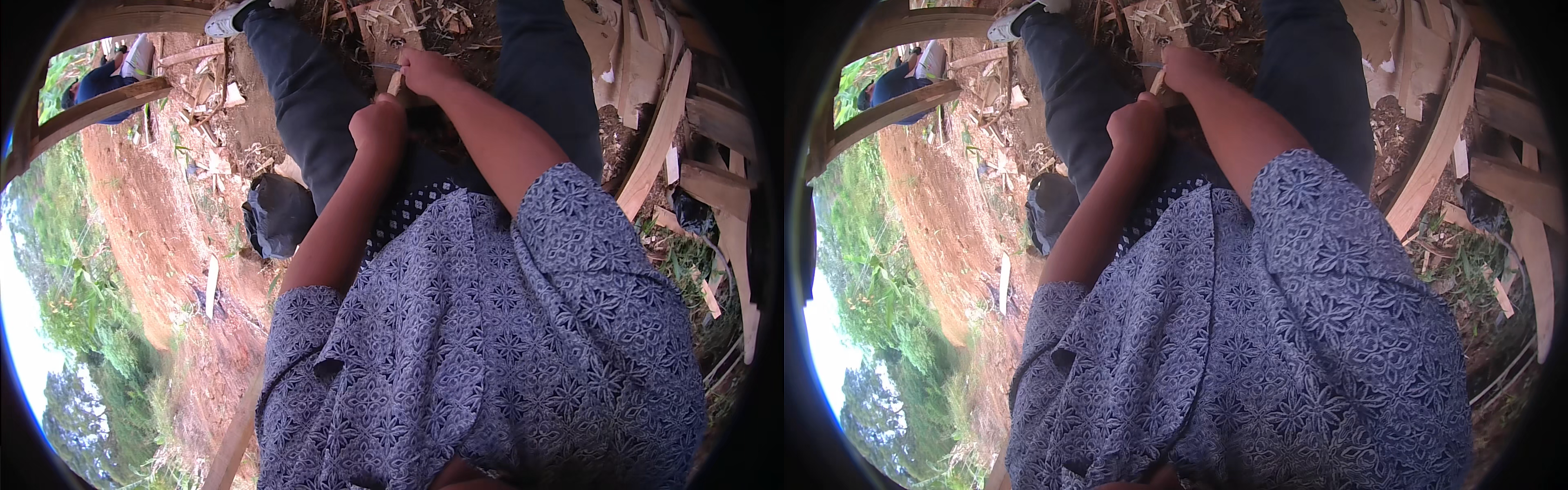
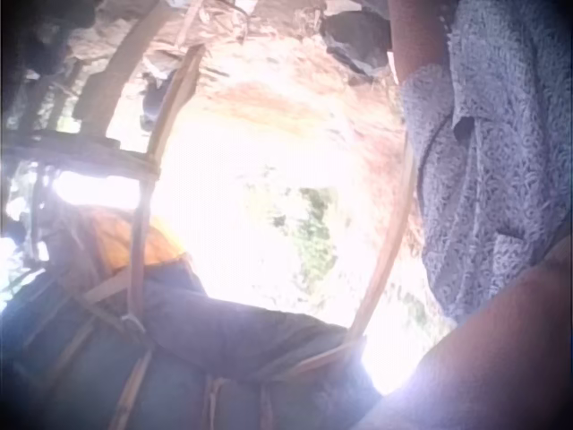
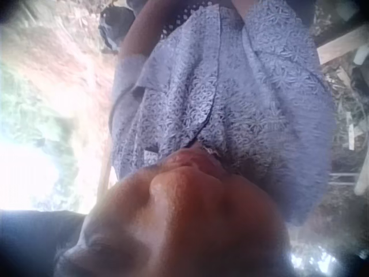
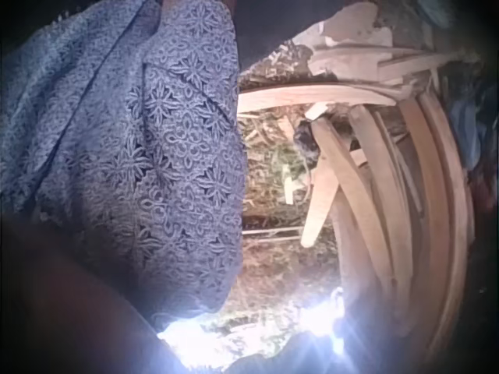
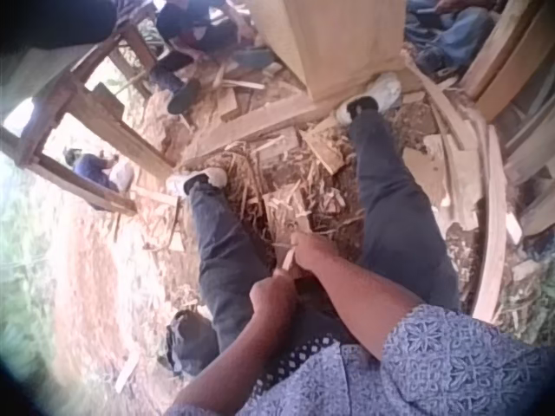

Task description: The person sits on the ground and carves a small piece of wood using a knife. They hold the wood with their left hand and carefully shave off thin layers with the knife in their right hand, creating wood shavings.

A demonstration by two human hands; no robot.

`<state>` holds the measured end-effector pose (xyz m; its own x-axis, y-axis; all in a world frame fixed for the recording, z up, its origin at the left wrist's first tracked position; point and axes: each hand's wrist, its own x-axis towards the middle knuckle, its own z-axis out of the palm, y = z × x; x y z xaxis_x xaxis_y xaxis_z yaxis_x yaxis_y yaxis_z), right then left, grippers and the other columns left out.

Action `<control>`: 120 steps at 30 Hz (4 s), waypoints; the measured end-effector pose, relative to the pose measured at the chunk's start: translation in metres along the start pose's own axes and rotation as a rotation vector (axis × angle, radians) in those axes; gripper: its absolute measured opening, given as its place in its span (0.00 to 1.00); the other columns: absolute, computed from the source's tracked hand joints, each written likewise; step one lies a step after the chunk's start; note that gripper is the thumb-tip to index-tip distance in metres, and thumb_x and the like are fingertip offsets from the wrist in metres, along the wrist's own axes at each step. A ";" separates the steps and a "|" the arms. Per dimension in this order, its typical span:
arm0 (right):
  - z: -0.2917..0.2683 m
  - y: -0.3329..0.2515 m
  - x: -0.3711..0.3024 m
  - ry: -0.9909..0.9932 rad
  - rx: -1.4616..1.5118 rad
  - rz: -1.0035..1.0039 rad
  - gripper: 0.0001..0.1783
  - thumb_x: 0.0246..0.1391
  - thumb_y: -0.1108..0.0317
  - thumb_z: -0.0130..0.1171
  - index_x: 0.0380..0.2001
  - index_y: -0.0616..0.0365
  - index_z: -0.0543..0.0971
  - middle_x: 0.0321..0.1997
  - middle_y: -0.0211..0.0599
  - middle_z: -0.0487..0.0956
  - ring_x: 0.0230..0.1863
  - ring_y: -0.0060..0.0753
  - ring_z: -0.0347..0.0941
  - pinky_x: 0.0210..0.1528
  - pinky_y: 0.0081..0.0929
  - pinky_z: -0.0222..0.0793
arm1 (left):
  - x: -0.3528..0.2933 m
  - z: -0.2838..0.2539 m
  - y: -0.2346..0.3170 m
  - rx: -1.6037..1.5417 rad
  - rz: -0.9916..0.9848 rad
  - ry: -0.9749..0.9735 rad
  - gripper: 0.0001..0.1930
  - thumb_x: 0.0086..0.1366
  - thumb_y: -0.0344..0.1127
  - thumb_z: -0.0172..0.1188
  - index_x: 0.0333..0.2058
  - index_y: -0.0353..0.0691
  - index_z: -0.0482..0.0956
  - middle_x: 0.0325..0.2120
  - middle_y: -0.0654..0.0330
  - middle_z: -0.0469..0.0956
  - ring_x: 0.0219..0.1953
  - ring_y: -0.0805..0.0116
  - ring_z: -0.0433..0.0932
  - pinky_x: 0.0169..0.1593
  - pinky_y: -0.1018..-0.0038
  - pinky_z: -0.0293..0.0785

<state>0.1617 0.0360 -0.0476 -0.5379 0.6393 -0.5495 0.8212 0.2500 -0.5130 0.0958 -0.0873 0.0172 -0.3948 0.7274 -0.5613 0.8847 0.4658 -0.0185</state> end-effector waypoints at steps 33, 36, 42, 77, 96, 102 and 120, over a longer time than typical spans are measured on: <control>-0.014 0.011 -0.012 0.071 -0.095 -0.083 0.10 0.64 0.56 0.53 0.45 0.42 0.77 0.42 0.38 0.83 0.46 0.47 0.80 0.44 0.48 0.74 | 0.002 -0.004 0.000 -0.035 -0.020 0.007 0.11 0.66 0.33 0.53 0.42 0.32 0.77 0.34 0.45 0.86 0.39 0.50 0.87 0.40 0.59 0.83; -0.012 0.014 0.002 -0.023 0.009 0.001 0.12 0.65 0.55 0.52 0.45 0.47 0.76 0.39 0.38 0.83 0.37 0.40 0.81 0.37 0.45 0.75 | 0.008 -0.004 0.000 -0.030 -0.019 0.014 0.11 0.66 0.33 0.53 0.42 0.32 0.77 0.34 0.46 0.86 0.39 0.50 0.87 0.40 0.59 0.83; -0.013 0.016 0.003 -0.282 0.585 0.283 0.14 0.67 0.54 0.51 0.43 0.51 0.75 0.33 0.38 0.80 0.31 0.27 0.77 0.30 0.38 0.73 | 0.006 -0.006 0.001 -0.023 -0.017 0.011 0.11 0.66 0.33 0.53 0.41 0.32 0.78 0.35 0.46 0.86 0.39 0.50 0.87 0.40 0.59 0.83; -0.008 0.041 -0.038 -0.052 0.238 -0.140 0.12 0.62 0.55 0.57 0.42 0.50 0.79 0.40 0.44 0.82 0.43 0.50 0.80 0.44 0.45 0.73 | 0.010 -0.020 -0.010 -0.151 -0.065 -0.109 0.18 0.68 0.44 0.49 0.43 0.39 0.83 0.41 0.46 0.84 0.44 0.48 0.84 0.48 0.56 0.80; -0.020 0.016 -0.066 -0.170 0.378 0.112 0.12 0.61 0.55 0.59 0.43 0.48 0.79 0.39 0.44 0.84 0.40 0.47 0.82 0.42 0.45 0.75 | 0.001 -0.028 -0.006 -0.152 -0.106 -0.086 0.15 0.65 0.40 0.52 0.41 0.39 0.84 0.39 0.49 0.85 0.43 0.50 0.85 0.46 0.57 0.81; 0.006 0.034 -0.029 0.063 0.230 -0.134 0.12 0.63 0.56 0.57 0.43 0.51 0.77 0.35 0.48 0.82 0.38 0.54 0.80 0.39 0.48 0.73 | 0.006 -0.017 -0.005 -0.145 -0.089 -0.046 0.15 0.66 0.40 0.51 0.41 0.39 0.83 0.39 0.48 0.85 0.43 0.49 0.85 0.46 0.57 0.80; -0.005 0.028 -0.050 -0.034 0.358 -0.089 0.11 0.62 0.56 0.58 0.42 0.48 0.78 0.36 0.43 0.82 0.40 0.46 0.81 0.42 0.46 0.74 | 0.042 -0.005 -0.036 -0.385 -0.138 -0.201 0.23 0.68 0.49 0.49 0.45 0.36 0.83 0.46 0.42 0.82 0.52 0.44 0.80 0.55 0.55 0.75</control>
<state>0.2126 0.0145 -0.0314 -0.6152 0.6006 -0.5107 0.6553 0.0295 -0.7548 0.0462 -0.0714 -0.0013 -0.4126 0.5508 -0.7255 0.6553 0.7327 0.1836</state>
